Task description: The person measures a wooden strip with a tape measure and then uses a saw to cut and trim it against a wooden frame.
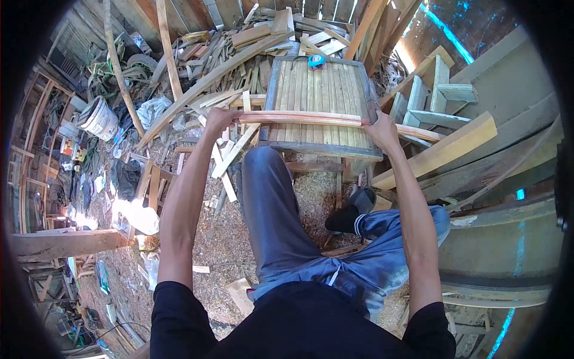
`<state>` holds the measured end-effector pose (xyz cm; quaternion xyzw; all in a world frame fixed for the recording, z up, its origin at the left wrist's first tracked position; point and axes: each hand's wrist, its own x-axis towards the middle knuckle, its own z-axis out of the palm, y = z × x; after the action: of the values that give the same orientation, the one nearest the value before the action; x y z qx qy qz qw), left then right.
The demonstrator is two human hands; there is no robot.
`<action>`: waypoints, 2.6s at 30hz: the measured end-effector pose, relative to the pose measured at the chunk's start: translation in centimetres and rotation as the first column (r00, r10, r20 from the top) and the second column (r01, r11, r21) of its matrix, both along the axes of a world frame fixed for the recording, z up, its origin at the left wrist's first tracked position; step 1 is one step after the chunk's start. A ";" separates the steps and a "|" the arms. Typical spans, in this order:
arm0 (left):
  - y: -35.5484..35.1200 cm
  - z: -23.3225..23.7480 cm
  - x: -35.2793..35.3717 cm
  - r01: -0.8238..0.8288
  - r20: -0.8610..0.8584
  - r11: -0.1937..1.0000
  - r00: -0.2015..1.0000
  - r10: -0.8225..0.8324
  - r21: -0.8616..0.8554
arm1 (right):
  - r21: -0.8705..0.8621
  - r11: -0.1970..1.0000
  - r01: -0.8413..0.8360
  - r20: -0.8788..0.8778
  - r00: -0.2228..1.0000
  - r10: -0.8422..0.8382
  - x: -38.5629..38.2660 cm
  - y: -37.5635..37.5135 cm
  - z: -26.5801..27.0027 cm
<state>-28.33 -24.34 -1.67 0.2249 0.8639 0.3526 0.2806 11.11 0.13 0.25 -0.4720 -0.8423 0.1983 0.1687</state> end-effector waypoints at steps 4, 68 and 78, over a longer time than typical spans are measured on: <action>0.7 0.3 0.5 -0.014 -0.067 0.998 0.998 0.009 -0.067 | -0.114 0.993 -0.003 0.044 0.999 0.009 -0.2 -0.8 2.0; 17.3 0.7 20.6 0.887 -0.587 0.460 0.392 -0.708 0.039 | -0.562 0.810 -0.166 -0.698 0.621 -0.357 9.2 -9.2 -1.8; 17.2 0.9 20.8 0.847 -0.417 0.517 0.516 -0.748 0.121 | -0.571 0.807 -0.154 -0.648 0.688 -0.327 9.7 -8.7 -1.8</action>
<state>-7.52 -7.09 -0.73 0.6947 0.6244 0.2711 0.2324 20.78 -8.55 -1.52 -0.4248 -0.5790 0.6067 0.3409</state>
